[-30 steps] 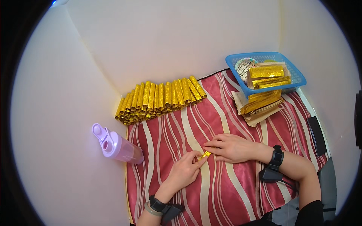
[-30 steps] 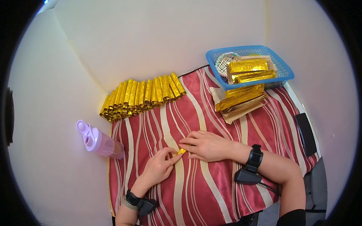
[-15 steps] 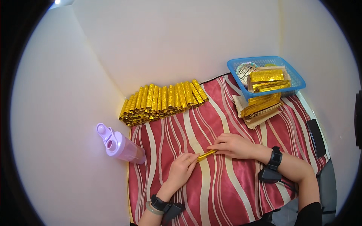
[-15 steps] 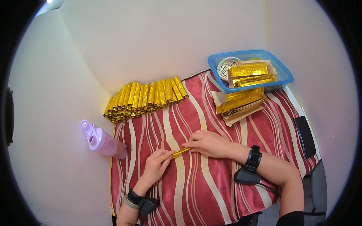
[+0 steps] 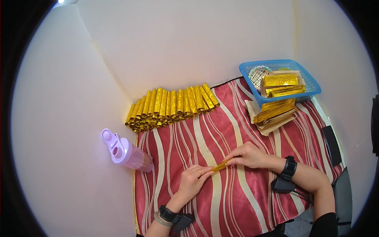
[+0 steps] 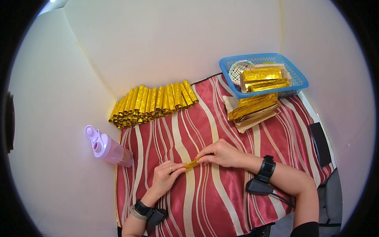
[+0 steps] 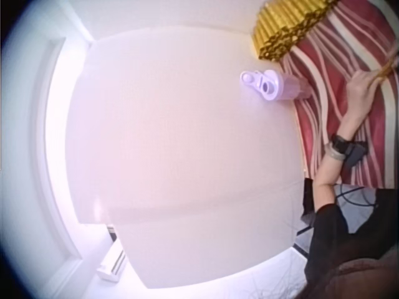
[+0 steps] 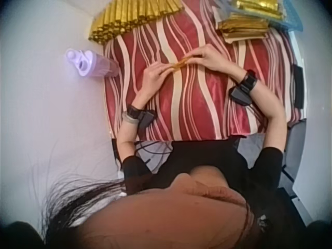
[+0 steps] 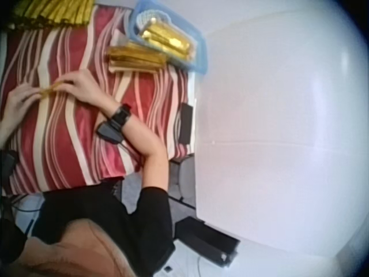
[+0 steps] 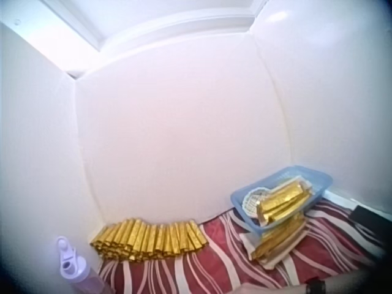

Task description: Folding and stacking gold-colored foil sheets into specific shapes.

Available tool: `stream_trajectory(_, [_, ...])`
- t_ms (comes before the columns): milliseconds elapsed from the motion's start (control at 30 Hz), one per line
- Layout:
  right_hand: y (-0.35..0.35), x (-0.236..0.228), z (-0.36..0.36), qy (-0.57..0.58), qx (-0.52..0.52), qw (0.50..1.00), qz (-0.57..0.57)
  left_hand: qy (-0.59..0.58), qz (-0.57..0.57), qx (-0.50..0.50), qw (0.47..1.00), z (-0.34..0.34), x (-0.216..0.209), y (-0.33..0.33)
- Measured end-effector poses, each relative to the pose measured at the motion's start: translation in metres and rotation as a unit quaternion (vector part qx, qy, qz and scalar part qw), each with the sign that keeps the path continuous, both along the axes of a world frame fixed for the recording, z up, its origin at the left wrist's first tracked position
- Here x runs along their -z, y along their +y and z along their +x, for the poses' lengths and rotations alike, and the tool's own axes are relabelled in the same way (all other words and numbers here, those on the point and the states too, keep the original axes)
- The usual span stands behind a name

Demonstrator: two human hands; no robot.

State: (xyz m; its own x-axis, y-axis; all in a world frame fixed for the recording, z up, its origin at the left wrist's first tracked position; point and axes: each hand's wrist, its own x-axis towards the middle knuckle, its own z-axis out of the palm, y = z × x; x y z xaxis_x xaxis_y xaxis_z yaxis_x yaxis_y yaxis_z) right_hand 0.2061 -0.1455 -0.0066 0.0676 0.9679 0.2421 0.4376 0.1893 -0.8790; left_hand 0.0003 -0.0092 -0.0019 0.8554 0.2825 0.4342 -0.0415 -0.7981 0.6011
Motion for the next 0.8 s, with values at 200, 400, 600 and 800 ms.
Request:
stream_trajectory(200, [-0.002, 0.0, -0.001, 0.002, -0.02, 1.0, 0.009, 0.059, -0.064, -0.02, 0.996, -0.002, 0.002, -0.002])
stream_trajectory(400, [-0.001, -0.002, -0.004, -0.135, -0.063, 0.984, 0.102, 0.014, 0.011, 0.029, 0.999, 0.0, 0.004, -0.003])
stream_trajectory(600, [-0.006, 0.003, 0.004, -0.117, -0.031, 0.991, 0.06, 0.098, -0.111, 0.003, 0.989, -0.004, -0.004, -0.005])
stream_trajectory(800, [-0.008, -0.01, -0.011, -0.294, -0.078, 0.948, 0.098, 0.083, -0.064, 0.07, 0.992, -0.003, 0.003, -0.001])
